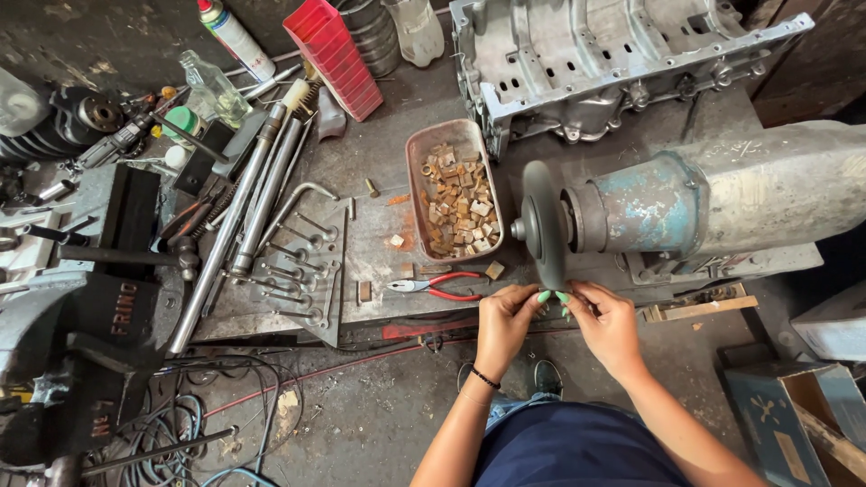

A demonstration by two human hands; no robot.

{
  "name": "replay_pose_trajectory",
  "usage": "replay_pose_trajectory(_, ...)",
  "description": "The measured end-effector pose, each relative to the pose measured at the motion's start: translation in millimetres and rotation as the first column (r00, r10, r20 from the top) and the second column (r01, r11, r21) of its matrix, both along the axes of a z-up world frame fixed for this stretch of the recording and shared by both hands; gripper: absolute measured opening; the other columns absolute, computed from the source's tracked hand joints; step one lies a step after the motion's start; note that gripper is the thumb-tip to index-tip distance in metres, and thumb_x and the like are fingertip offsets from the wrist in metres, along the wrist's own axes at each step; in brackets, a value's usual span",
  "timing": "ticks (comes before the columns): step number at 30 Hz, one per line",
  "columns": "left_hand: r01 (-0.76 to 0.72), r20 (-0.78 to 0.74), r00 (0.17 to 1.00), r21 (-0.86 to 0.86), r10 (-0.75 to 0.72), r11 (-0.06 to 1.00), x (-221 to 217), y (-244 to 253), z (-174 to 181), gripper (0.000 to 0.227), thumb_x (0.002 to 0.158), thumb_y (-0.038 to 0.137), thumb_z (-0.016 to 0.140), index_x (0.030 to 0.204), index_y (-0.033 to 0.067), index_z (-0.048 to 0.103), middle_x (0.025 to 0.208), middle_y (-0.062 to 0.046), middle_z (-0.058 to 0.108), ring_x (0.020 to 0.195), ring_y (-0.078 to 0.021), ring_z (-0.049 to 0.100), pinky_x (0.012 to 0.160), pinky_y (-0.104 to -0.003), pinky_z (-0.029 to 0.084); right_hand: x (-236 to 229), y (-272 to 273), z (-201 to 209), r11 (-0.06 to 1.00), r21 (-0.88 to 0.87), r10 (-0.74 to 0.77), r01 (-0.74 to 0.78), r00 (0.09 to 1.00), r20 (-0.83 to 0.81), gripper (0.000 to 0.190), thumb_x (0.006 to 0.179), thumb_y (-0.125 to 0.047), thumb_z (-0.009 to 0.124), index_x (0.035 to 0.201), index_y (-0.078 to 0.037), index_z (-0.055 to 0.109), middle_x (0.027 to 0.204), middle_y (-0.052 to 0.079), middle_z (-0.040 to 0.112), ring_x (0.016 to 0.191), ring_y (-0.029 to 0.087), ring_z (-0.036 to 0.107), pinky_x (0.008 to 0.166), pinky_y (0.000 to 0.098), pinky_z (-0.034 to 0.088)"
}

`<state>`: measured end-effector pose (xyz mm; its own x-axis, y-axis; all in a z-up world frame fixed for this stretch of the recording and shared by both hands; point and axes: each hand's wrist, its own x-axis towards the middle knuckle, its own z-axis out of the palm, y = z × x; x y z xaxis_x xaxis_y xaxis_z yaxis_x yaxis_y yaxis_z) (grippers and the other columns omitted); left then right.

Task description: The person uses pliers to hold small rectangular metal pieces against a rotating bench grinder wheel, grinding them one by one. The person repeatedly picks up pieces from the workbench, grinds them, and places them back down.

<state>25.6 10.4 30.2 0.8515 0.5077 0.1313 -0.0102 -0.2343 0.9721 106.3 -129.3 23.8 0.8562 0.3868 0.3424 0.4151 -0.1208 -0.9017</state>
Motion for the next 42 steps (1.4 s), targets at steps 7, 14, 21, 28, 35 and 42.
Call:
replay_pose_trajectory(7,-0.036,-0.02,0.999,-0.03,0.036,0.999,-1.6,-0.9,1.3,0.017,0.089,0.013,0.072,0.098,-0.001,0.075,0.074,-0.014,0.072,0.072,-0.024,0.071,0.068,-0.033,0.054,-3.8,4.8,-0.3,1.0,0.008,-0.003,0.003,1.0,-0.027,0.005,0.083,-0.003,0.075,0.087,-0.003,0.075,0.062,0.012,0.067,0.056,0.02,0.067,0.057,0.032,0.052)
replay_pose_trajectory(14,-0.055,-0.036,0.998,-0.066,0.053,0.996,-3.6,-0.7,-11.6,0.017,0.09,0.014,0.073,0.099,0.0004,0.076,0.075,-0.012,0.072,0.07,-0.0195,0.071,0.065,-0.03,0.055,-2.5,3.1,-16.6,0.999,0.039,0.001,0.001,0.998,-0.064,0.003,0.084,-0.003,0.075,0.086,-0.002,0.074,0.062,0.012,0.068,0.056,0.017,0.067,0.058,0.0303,0.052)
replay_pose_trajectory(21,0.033,-0.001,0.999,-0.121,-0.033,0.992,-8.4,3.7,-10.4,0.026,0.084,0.011,0.077,0.104,-0.0061,0.072,0.085,-0.021,0.07,0.081,-0.0296,0.071,0.07,-0.033,0.059,3.7,-7.4,-21.6,0.999,-0.005,0.041,-0.041,0.999,0.025,0.014,0.079,-0.002,0.078,0.093,0.0,0.074,0.073,0.016,0.07,0.066,0.024,0.07,0.062,0.0344,0.054)
replay_pose_trajectory(28,0.069,0.003,0.998,-0.038,-0.069,0.997,-5.4,2.1,-10.5,0.021,0.09,0.012,0.073,0.103,-0.005,0.073,0.085,-0.02,0.071,0.083,-0.0305,0.072,0.071,-0.037,0.057,1.6,-2.2,-10.9,0.998,0.003,0.058,-0.058,0.998,-0.024,0.006,0.081,-0.003,0.076,0.087,-0.004,0.075,0.062,0.011,0.068,0.056,0.019,0.067,0.057,0.0304,0.052)
replay_pose_trajectory(35,0.037,0.013,0.999,-0.052,-0.036,0.998,-3.0,0.1,-17.6,0.022,0.091,0.013,0.072,0.104,-0.005,0.073,0.089,-0.02,0.072,0.089,-0.0297,0.071,0.078,-0.038,0.055,0.8,3.2,-35.4,0.997,0.08,0.033,-0.023,0.99,-0.135,0.007,0.082,-0.004,0.077,0.088,-0.001,0.074,0.062,0.012,0.068,0.055,0.014,0.064,0.056,0.0286,0.052)
replay_pose_trajectory(42,0.005,0.021,1.0,-0.099,-0.003,0.995,-4.5,-0.3,-31.7,0.019,0.091,0.012,0.072,0.103,-0.0024,0.074,0.088,-0.017,0.073,0.088,-0.0269,0.071,0.078,-0.036,0.054,-4.5,5.1,-46.7,0.986,0.164,0.043,0.017,0.933,-0.357,0.011,0.083,-0.001,0.076,0.092,0.004,0.073,0.067,0.015,0.071,0.058,0.013,0.064,0.059,0.0289,0.056)
